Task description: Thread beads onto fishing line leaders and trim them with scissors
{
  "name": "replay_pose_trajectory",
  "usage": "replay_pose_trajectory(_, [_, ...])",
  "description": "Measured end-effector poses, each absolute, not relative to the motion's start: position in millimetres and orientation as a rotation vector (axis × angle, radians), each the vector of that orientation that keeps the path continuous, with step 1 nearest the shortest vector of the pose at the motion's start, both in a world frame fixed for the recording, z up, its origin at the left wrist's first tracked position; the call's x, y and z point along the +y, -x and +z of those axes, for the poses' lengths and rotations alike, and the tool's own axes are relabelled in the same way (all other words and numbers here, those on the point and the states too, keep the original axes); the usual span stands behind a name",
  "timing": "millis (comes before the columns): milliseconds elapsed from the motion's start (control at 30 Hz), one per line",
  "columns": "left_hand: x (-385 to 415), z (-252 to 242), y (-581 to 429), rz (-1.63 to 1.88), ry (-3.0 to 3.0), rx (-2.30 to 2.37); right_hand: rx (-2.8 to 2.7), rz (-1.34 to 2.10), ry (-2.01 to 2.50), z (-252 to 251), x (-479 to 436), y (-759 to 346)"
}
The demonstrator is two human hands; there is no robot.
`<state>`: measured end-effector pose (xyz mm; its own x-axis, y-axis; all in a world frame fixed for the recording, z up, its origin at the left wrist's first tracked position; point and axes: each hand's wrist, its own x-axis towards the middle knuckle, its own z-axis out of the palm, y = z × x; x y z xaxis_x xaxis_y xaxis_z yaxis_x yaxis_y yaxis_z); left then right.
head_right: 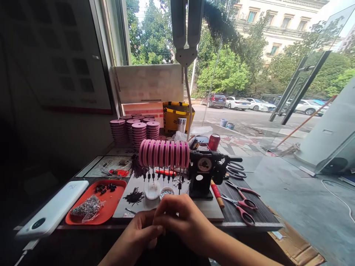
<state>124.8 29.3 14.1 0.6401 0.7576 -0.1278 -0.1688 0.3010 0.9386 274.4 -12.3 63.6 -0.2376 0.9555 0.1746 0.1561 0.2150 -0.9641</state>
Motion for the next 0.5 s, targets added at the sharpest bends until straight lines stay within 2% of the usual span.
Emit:
replay_pose_trajectory(133, [30, 11, -125, 0.568, -0.955, 0.664, -1.995, 0.989, 1.001, 64, -17, -277])
replay_pose_trajectory(267, [30, 12, -128, 0.505, -0.935, 0.633, -2.458, 0.331, 0.769, 39, -29, -285])
replay_pose_trajectory(400, [26, 10, -134, 0.407, -0.86, 0.602, -2.461, -0.017, 0.833, 6, -46, -300])
replay_pose_trajectory(500, [20, 9, -140, 0.327, -0.767, 0.59, -2.311, -0.016, 0.922, -5, -55, -309])
